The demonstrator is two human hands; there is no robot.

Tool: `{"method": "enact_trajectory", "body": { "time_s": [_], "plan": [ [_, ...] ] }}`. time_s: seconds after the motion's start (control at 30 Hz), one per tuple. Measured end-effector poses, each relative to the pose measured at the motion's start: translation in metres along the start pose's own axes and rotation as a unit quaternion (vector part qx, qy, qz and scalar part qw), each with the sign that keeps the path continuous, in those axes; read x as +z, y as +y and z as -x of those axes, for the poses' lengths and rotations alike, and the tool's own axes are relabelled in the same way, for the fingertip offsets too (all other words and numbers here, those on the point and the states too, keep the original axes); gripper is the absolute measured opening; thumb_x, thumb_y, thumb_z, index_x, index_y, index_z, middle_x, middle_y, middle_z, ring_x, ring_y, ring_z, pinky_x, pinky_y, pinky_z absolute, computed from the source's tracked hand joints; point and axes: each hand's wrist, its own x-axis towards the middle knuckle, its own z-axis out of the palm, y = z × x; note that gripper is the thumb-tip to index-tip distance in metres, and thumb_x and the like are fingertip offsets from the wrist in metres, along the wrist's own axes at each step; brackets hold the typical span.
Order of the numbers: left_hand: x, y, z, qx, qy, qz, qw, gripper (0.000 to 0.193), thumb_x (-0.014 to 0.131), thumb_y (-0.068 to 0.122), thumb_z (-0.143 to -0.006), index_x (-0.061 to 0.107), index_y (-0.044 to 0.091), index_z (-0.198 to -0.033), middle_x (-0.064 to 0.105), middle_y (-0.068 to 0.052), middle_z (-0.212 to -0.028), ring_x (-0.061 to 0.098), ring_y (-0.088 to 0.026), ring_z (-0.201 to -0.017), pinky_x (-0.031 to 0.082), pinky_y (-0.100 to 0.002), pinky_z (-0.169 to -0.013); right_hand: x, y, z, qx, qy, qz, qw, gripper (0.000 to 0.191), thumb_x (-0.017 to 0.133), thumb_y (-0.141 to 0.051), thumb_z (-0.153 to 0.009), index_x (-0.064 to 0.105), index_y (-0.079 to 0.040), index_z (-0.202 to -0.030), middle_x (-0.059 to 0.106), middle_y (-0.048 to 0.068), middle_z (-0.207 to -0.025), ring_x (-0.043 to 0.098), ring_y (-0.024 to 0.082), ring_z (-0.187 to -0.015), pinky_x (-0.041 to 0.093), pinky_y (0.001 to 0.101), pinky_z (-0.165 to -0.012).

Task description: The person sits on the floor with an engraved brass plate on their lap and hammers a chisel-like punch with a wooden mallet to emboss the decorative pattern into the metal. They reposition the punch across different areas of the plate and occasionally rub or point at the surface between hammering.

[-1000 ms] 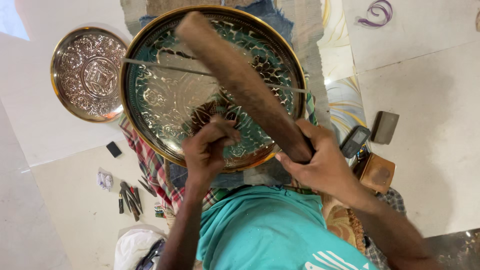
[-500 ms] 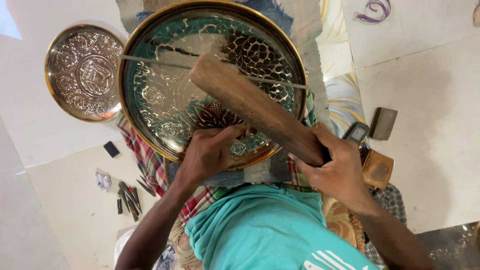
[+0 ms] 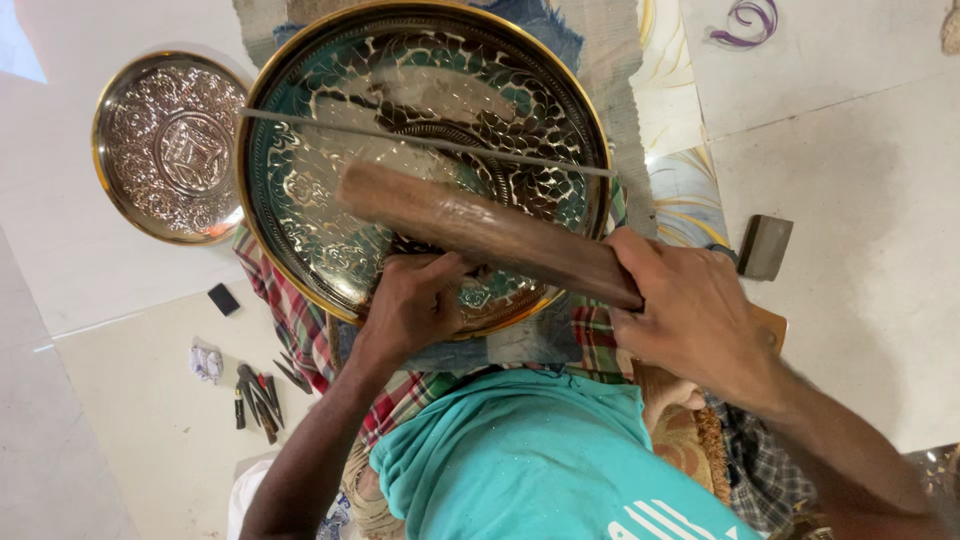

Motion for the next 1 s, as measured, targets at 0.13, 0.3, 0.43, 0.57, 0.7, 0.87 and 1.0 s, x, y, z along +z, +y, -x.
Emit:
{"method": "enact_trajectory", "body": {
  "time_s": [0.13,0.3,0.43,0.57,0.7,0.87,1.0],
  "plan": [
    [0.002,0.0,-0.001,-0.032,-0.02,0.002,0.999,0.035,0.057,-0.012,-0.077,0.065,0.011,-0.103,0.072,-0.009,-0.077,0.066,-0.022,-0.058,0.052,-0.038,-0.053,0.005,-0.002,0.001,-0.005,0.0,-0.012,1.0,0.043,0.073,-0.015,-0.068,0.057,-0.001,-0.106,0.064,0.016,-0.067,0.063,0.03,-0.051,0.048,0.0457,-0.048],
    [-0.003,0.003,-0.001,0.003,-0.007,0.004,1.0,0.045,0.058,-0.012,-0.076,0.068,0.007,-0.115,0.07,-0.013,-0.081,0.068,-0.028,-0.068,0.054,-0.04,-0.061,0.01,-0.006,0.004,0.094,-0.015,-0.131,0.987,0.042,0.07,-0.017,-0.071,0.057,-0.005,-0.11,0.065,0.014,-0.061,0.068,0.03,-0.049,0.052,0.0462,-0.048],
    [-0.007,0.008,-0.004,-0.041,-0.036,0.004,0.998,0.052,0.057,-0.014,-0.07,0.071,0.008,-0.116,0.07,-0.013,-0.075,0.067,-0.027,-0.062,0.054,-0.04,-0.058,0.014,-0.007,0.005,0.083,0.013,-0.13,0.988,0.042,0.071,-0.015,-0.071,0.056,-0.004,-0.109,0.065,0.012,-0.065,0.065,0.029,-0.05,0.05,0.0457,-0.048],
    [-0.006,0.01,-0.01,-0.057,-0.06,0.017,0.996,0.045,0.056,-0.014,-0.075,0.069,0.011,-0.111,0.079,-0.01,-0.091,0.073,-0.02,-0.065,0.056,-0.034,-0.054,0.019,-0.004,0.007,-0.003,0.026,0.065,0.998,0.055,0.079,-0.012,-0.064,0.057,0.002,-0.112,0.061,0.017,-0.06,0.062,0.036,-0.052,0.046,0.0511,-0.05],
    [-0.007,0.012,-0.01,-0.004,-0.027,0.026,0.999,0.057,0.053,-0.015,-0.071,0.07,0.007,-0.12,0.077,-0.013,-0.093,0.074,-0.024,-0.072,0.059,-0.035,-0.06,0.025,-0.002,0.009,0.057,0.058,-0.108,0.991,0.041,0.072,-0.015,-0.071,0.058,-0.003,-0.108,0.065,0.014,-0.062,0.066,0.03,-0.055,0.052,0.0459,-0.051],
    [-0.008,0.012,-0.008,0.009,-0.017,0.005,1.0,0.059,0.055,-0.015,-0.069,0.071,0.006,-0.122,0.077,-0.015,-0.095,0.071,-0.026,-0.068,0.057,-0.038,-0.058,0.028,-0.001,0.012,0.039,0.097,-0.2,0.974,0.034,0.069,-0.016,-0.075,0.057,-0.005,-0.105,0.068,0.014,-0.066,0.072,0.027,-0.055,0.054,0.0412,-0.052],
    [-0.007,0.012,-0.007,-0.019,-0.039,0.002,0.999,0.056,0.057,-0.013,-0.067,0.072,0.009,-0.116,0.075,-0.01,-0.086,0.07,-0.023,-0.064,0.055,-0.038,-0.056,0.027,0.01,0.015,0.047,0.03,-0.086,0.995,0.044,0.074,-0.014,-0.068,0.057,-0.003,-0.108,0.064,0.014,-0.06,0.065,0.03,-0.052,0.051,0.043,-0.052]
  ]
}}
